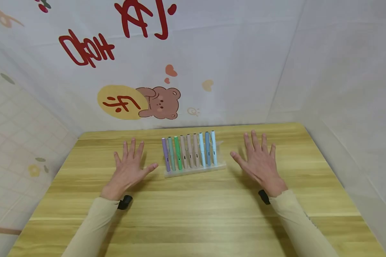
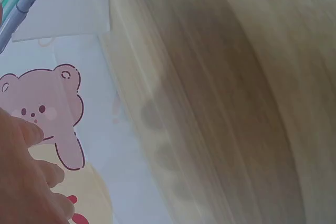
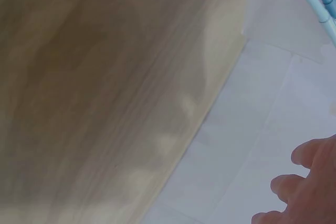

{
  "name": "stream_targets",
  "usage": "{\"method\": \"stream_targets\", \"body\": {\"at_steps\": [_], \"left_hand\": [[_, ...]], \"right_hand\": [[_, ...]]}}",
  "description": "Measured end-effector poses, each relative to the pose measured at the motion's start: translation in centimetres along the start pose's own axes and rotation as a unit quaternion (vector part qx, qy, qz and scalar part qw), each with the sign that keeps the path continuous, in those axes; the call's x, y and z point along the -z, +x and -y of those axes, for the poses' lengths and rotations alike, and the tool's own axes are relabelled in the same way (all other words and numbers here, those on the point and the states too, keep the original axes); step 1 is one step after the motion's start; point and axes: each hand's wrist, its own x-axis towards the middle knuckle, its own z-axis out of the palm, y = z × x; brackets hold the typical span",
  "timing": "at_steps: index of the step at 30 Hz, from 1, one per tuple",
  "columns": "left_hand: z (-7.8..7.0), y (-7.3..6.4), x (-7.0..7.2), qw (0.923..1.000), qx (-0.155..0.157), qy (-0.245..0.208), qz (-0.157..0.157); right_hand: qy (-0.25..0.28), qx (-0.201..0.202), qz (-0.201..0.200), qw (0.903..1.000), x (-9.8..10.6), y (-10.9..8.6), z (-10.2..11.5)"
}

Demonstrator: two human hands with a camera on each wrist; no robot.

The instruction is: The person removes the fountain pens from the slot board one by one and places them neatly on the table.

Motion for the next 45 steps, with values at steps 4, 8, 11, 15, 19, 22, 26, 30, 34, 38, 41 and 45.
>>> {"method": "stream_targets", "body": {"at_steps": [4, 8, 11, 15, 19, 22, 26, 30, 34, 38, 41, 45], "left_hand": [[-0.4, -0.1, 0.1, 0.9998, 0.004, -0.017, 0.003], [-0.8, -0.4, 0.2, 0.9990, 0.008, -0.043, 0.005], [-1.2, -0.5, 0.3, 0.9967, 0.008, -0.080, 0.012], [-1.8, -0.5, 0.5, 0.9899, 0.005, -0.139, 0.027], [-2.4, -0.6, 0.6, 0.9834, 0.003, -0.177, 0.041], [-2.7, -0.8, 0.5, 0.9803, 0.001, -0.192, 0.046], [-2.7, -1.1, 0.4, 0.9752, -0.006, -0.216, 0.050], [-2.7, -1.2, 0.3, 0.9660, -0.006, -0.250, 0.067], [-2.7, -1.2, 0.1, 0.9624, 0.003, -0.257, 0.086], [-2.6, -1.3, -0.3, 0.9641, -0.007, -0.250, 0.090], [-2.4, -1.3, -0.6, 0.9652, -0.027, -0.246, 0.086], [-2.3, -1.1, -0.8, 0.9657, -0.048, -0.241, 0.083]], "right_hand": [[0.013, 0.000, 0.000, 0.9999, 0.1, -0.2, 0.4], [0.025, -0.002, -0.001, 0.9997, 0.2, -0.3, 1.0], [0.034, -0.004, 0.004, 0.9994, 0.1, -0.3, 1.4], [0.043, 0.006, 0.011, 0.9990, -0.2, -0.4, 1.8], [0.050, 0.018, 0.023, 0.9983, -0.5, -0.4, 2.2], [0.057, 0.023, 0.034, 0.9975, -0.6, -0.4, 2.4], [0.088, 0.028, 0.048, 0.9946, -0.8, -0.2, 2.6], [0.128, 0.032, 0.071, 0.9887, -1.0, -0.1, 2.8], [0.153, 0.024, 0.089, 0.9839, -1.1, -0.2, 3.0], [0.168, 0.023, 0.092, 0.9813, -1.3, -0.3, 3.1], [0.179, 0.031, 0.089, 0.9793, -1.7, -0.2, 3.2], [0.192, 0.028, 0.089, 0.9769, -2.1, -0.2, 3.5]]}}
